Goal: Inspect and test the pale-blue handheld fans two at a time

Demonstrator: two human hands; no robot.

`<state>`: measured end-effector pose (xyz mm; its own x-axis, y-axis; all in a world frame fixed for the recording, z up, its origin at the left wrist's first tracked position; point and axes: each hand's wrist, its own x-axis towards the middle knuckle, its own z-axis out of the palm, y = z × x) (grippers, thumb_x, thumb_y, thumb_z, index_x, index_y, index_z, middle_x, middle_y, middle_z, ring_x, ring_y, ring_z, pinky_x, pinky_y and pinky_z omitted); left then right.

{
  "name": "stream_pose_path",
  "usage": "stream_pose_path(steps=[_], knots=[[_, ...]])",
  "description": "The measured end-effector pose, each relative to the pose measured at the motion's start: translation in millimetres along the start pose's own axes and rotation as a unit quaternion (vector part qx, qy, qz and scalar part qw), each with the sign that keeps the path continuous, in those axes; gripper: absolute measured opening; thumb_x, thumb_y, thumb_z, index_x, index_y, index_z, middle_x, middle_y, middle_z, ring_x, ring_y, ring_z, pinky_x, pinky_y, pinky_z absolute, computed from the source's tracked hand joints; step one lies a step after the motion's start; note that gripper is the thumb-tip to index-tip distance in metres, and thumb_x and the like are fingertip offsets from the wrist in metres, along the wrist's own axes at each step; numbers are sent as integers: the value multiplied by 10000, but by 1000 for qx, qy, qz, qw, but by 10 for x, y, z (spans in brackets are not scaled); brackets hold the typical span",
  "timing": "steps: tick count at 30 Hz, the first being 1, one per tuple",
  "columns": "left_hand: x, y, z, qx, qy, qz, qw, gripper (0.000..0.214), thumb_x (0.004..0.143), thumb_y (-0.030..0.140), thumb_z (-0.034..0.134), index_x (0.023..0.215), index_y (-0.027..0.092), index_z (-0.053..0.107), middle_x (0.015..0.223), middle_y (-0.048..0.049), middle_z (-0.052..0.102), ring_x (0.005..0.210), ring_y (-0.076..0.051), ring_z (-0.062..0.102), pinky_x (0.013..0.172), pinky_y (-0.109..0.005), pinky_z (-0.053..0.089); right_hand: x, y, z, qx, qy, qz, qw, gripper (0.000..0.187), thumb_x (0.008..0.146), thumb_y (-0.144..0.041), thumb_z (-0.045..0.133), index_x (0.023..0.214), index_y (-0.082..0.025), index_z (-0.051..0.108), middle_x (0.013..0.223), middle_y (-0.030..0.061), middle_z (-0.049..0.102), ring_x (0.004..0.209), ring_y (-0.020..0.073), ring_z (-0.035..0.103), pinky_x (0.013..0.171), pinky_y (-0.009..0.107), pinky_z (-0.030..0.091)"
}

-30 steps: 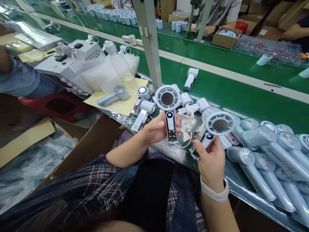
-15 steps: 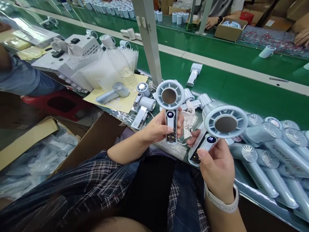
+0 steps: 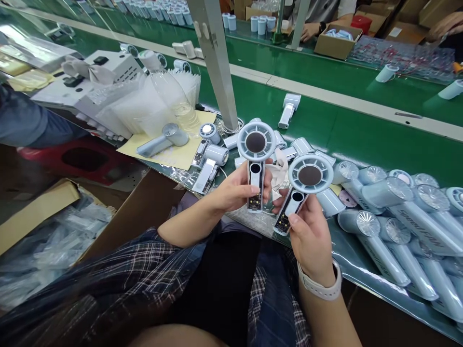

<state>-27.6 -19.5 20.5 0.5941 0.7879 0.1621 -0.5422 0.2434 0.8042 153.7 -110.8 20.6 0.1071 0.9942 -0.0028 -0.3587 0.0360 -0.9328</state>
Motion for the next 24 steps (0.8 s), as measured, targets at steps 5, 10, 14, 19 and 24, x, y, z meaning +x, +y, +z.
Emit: stream_pose_path(steps=[5, 10, 14, 19, 24], knots=[[-48, 58, 36, 5, 6, -17, 1000, 587, 810, 376, 893, 1198, 217, 483, 1024, 5, 624, 785, -132, 669, 698, -306, 578, -8, 21, -10, -7, 11, 6, 1000, 381, 864, -345, 855, 1230, -288, 769, 1184, 71, 806, 1010, 293, 779, 975, 503, 680], [-38, 65, 57, 7, 8, -30, 999, 635, 777, 418, 903, 1216, 221, 489, 993, 8, 615, 774, -144, 654, 698, -323, 579, -8, 42, 6, -6, 34, 11, 999, 394, 851, -385, 853, 1222, -281, 769, 1181, 75, 807, 987, 299, 776, 974, 528, 669], [-12, -11, 22, 13, 52, -38, 998, 670, 783, 553, 853, 1234, 222, 485, 937, 20, 597, 712, -137, 614, 647, -312, 551, -9, 61, 32, -21, 61, -7, 998, 252, 916, -411, 779, 1115, -255, 778, 1032, 62, 803, 782, 236, 737, 762, 434, 681], [-29, 15, 11, 64, -9, -31, 997, 642, 805, 598, 861, 1129, 228, 447, 943, 4, 616, 732, -159, 651, 676, -343, 594, -14, 68, 45, -24, 48, 5, 999, 262, 916, -431, 796, 1084, -231, 786, 962, 53, 780, 719, 202, 701, 654, 365, 651], [15, 38, -4, 72, -6, 7, 997, 529, 890, 536, 815, 1110, 228, 444, 960, 21, 601, 703, -129, 643, 681, -333, 587, 38, 67, 75, -39, 53, -29, 997, 237, 957, -449, 771, 1090, -252, 756, 964, 47, 776, 878, 249, 757, 846, 453, 680]])
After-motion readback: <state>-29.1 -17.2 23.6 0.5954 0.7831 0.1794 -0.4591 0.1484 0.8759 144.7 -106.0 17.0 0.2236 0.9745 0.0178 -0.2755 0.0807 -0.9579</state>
